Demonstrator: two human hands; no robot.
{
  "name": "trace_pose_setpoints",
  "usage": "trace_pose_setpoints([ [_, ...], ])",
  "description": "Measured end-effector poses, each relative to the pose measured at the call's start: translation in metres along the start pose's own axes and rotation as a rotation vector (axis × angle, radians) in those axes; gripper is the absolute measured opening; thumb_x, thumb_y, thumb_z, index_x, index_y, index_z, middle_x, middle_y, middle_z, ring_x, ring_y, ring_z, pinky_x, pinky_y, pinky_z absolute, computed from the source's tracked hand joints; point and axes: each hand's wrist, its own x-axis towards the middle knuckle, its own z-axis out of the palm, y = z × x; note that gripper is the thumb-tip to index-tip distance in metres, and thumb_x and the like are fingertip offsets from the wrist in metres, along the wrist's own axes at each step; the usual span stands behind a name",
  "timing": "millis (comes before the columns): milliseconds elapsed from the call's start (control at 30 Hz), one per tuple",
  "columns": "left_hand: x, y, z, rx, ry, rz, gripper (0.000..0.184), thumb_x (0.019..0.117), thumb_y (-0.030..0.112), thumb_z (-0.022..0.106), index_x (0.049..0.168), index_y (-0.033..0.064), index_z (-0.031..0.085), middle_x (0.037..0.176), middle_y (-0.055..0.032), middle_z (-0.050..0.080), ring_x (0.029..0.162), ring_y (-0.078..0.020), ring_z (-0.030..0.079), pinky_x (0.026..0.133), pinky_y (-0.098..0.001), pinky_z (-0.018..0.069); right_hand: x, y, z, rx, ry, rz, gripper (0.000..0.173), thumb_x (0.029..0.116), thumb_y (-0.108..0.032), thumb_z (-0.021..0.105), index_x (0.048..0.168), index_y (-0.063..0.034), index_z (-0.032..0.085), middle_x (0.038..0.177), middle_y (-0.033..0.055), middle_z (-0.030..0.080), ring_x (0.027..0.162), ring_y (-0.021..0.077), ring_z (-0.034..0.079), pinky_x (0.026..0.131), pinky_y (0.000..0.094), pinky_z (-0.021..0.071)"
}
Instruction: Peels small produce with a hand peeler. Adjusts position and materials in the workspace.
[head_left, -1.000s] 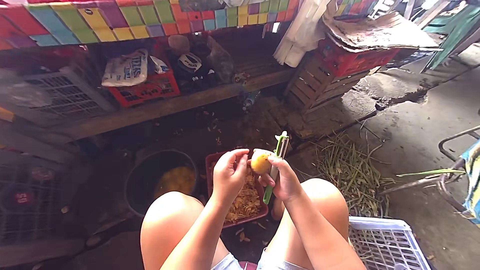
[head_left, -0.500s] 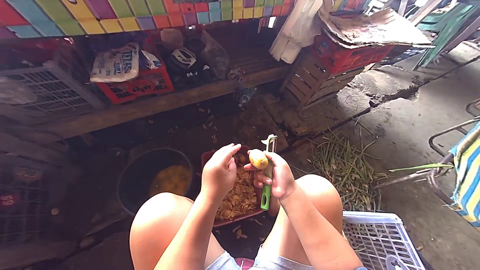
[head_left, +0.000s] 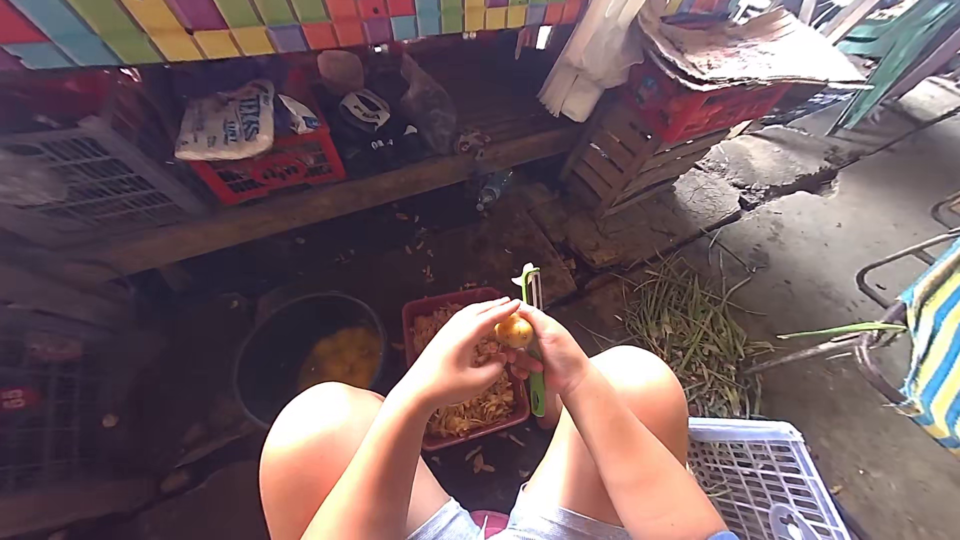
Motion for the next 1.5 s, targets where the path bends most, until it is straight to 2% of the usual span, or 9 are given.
trace_pose_setpoints([
  [233,0.000,0.001,0.002,-0.082,0.111,-0.141,0.060,0.0879,0.010,0.074,0.145,0.0029,0.056,0.130,-0.0156,0.061,0.119,-0.0159,0.062,0.102,-0.0296,0.0530,0.002,0.000,0.005,-0.054,0.008,0.029,0.036,0.1132,-0.035,0.029,0.106,-0.0104,0.054,0.061,-0.0027,0.048,0.044,0.0039,0.043,0.043,0.0175,0.0408],
  [433,0.005,0.020,0.006,-0.594,0.270,-0.443,0.042,0.0932,0.003,0.065,0.132,0.0019,0.048,0.108,-0.0047,0.060,0.085,-0.0048,0.064,0.076,-0.0186,0.0550,0.007,0.004,-0.005,-0.268,0.303,-0.490,0.032,0.1101,-0.021,0.034,0.136,-0.0041,0.040,0.073,-0.0053,0.045,0.052,0.0006,0.045,0.053,0.0165,0.0452],
  [600,0.005,0.020,0.007,-0.747,0.315,-0.518,0.034,0.0936,0.000,0.056,0.124,0.0069,0.044,0.087,-0.0002,0.056,0.062,-0.0027,0.053,0.059,-0.0157,0.0473,0.004,0.010,-0.011,-0.574,0.360,-0.779,0.036,0.1039,-0.006,0.037,0.137,-0.0005,0.050,0.078,-0.0033,0.055,0.059,-0.0002,0.050,0.058,0.0157,0.0459],
  [733,0.003,0.018,0.006,-0.452,0.362,-0.604,0.054,0.0846,0.000,0.072,0.135,0.0041,0.054,0.096,-0.0051,0.062,0.069,-0.0050,0.059,0.062,-0.0187,0.0507,0.004,0.027,-0.016,-1.031,0.397,-1.141,0.039,0.1028,-0.014,0.055,0.138,0.0021,0.058,0.096,0.0114,0.071,0.077,0.0143,0.067,0.073,0.0329,0.0584],
  [833,0.002,0.014,0.007,-0.325,0.390,-0.616,0.035,0.0818,0.006,0.077,0.115,0.0079,0.066,0.092,-0.0004,0.070,0.079,-0.0038,0.066,0.072,-0.0231,0.0558,0.004,0.034,-0.010,-1.124,0.324,-1.259,0.031,0.1043,-0.020,0.055,0.123,-0.0014,0.072,0.090,0.0132,0.074,0.077,0.0199,0.071,0.071,0.0369,0.0592],
  [1033,0.002,0.024,-0.001,0.220,0.211,-0.663,0.023,0.0837,0.012,0.075,0.106,0.0078,0.071,0.096,-0.0063,0.070,0.091,-0.0185,0.066,0.082,-0.0455,0.0522,0.001,0.034,-0.006,-1.252,0.263,-1.263,0.028,0.1045,-0.018,0.053,0.115,-0.0075,0.077,0.084,0.0101,0.073,0.074,0.0208,0.070,0.067,0.0369,0.0567],
  [1200,-0.010,0.028,0.006,0.194,0.274,-0.440,0.029,0.0779,0.008,0.071,0.106,0.0036,0.072,0.093,-0.0093,0.071,0.086,-0.0169,0.067,0.079,-0.0381,0.0543,0.019,0.025,-0.033,-1.363,0.487,-0.941,0.029,0.0970,-0.007,0.059,0.122,-0.0071,0.075,0.087,0.0167,0.072,0.075,0.0340,0.071,0.065,0.0531,0.0571],
  [1367,0.003,0.027,-0.003,0.193,0.217,-0.727,0.028,0.0826,0.011,0.073,0.111,0.0087,0.070,0.096,-0.0070,0.070,0.090,-0.0194,0.066,0.081,-0.0450,0.0534,0.003,0.027,-0.011,-1.125,0.318,-1.166,0.028,0.1031,-0.016,0.054,0.120,-0.0012,0.071,0.096,0.0132,0.074,0.085,0.0222,0.072,0.076,0.0418,0.0613],
  [1500,-0.001,0.032,0.002,0.218,0.199,-0.638,0.028,0.0829,0.011,0.073,0.110,0.0055,0.071,0.099,-0.0103,0.071,0.094,-0.0224,0.067,0.084,-0.0469,0.0536,0.013,0.037,-0.011,-1.344,0.372,-1.122,0.025,0.0965,-0.007,0.054,0.110,-0.0028,0.075,0.081,0.0137,0.071,0.069,0.0289,0.071,0.059,0.0452,0.0575],
])
